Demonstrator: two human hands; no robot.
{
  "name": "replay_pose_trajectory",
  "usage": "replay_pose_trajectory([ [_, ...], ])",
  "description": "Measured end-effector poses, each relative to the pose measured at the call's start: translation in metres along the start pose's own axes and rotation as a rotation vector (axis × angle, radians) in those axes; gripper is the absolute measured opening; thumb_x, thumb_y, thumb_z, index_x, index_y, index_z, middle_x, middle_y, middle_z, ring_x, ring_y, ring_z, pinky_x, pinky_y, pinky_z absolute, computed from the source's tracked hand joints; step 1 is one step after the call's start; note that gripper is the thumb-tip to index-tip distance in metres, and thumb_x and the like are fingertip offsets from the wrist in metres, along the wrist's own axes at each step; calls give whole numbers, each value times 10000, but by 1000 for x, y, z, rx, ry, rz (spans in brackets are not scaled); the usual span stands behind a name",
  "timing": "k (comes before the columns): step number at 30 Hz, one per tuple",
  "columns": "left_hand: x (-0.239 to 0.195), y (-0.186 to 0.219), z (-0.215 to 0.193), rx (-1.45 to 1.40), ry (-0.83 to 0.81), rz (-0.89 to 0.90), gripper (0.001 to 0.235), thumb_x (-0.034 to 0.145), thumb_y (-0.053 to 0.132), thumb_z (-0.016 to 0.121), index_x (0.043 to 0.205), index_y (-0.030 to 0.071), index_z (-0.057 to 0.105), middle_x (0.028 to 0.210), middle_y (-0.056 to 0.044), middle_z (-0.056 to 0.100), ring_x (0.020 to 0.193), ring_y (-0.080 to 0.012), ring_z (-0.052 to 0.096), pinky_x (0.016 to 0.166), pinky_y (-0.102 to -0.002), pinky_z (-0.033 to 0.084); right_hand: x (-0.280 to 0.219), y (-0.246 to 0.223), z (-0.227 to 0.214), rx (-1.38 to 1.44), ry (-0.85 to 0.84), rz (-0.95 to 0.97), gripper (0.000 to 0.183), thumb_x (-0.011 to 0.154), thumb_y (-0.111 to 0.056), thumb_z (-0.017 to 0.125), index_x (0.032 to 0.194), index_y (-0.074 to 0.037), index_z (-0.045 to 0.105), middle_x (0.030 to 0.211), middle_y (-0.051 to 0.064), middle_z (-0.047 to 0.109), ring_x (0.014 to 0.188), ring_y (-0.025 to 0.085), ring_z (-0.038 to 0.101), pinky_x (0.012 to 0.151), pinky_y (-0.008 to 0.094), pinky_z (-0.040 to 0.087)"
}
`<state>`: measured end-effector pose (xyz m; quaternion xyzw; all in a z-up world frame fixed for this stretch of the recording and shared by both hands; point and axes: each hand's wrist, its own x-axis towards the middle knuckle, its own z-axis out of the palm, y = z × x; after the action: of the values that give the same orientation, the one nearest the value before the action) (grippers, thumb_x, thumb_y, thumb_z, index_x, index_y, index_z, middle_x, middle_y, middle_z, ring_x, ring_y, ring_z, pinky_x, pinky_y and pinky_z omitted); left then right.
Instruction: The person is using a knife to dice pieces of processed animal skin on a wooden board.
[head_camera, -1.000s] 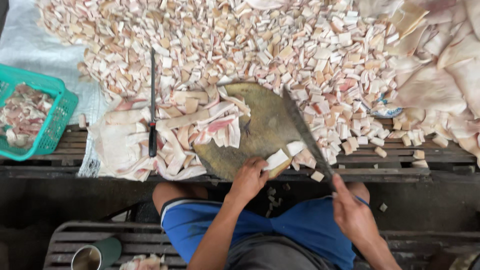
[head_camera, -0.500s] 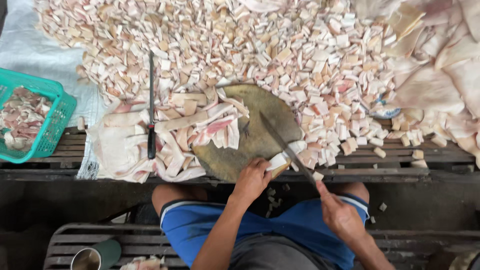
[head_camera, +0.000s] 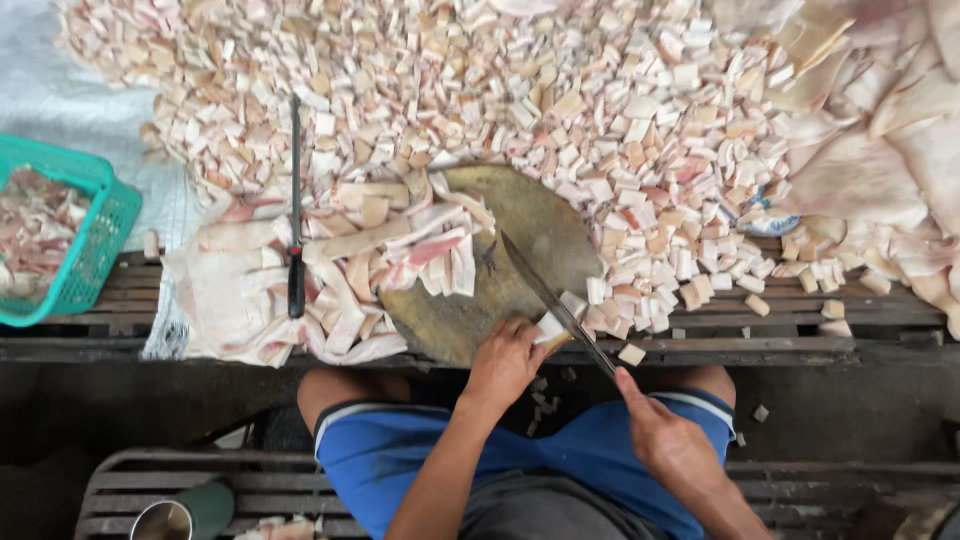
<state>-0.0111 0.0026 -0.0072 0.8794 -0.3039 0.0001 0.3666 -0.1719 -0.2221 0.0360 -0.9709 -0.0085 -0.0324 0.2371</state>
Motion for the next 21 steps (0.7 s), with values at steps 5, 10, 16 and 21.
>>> replay_pose_trajectory([
  [5,10,2,-1,22,9,-37,202,869,149,719,1040,43,696,1096,-160,691,1063,-379,634,947,-471,524,-4,-2,-43,29,338,29,629,880,-45,681,1478,-144,511,797,199,701,603,363,688,567,431,554],
  [10,-3,4,-5,-19,-9,-39,281,863,231,754,1029,22,665,1100,-152,676,1101,-378,623,954,-476,518,-23,-6,-34,310,649,-94,606,1038,18,605,1587,-35,355,900,141,711,661,245,699,625,348,598],
  [16,-2,8,-17,68,-57,-9,305,912,295,747,1052,33,678,1117,-141,648,1093,-362,591,974,-483,476,-13,11,17,-138,-200,69,800,864,-31,670,1600,-182,396,827,141,730,609,359,698,585,458,574],
  [21,1,7,-24,175,-120,63,291,900,276,737,1062,42,674,1104,-131,656,1107,-350,594,999,-490,454,0,9,-2,108,184,-31,694,853,-24,661,1510,-114,454,890,209,727,655,375,704,574,435,558],
])
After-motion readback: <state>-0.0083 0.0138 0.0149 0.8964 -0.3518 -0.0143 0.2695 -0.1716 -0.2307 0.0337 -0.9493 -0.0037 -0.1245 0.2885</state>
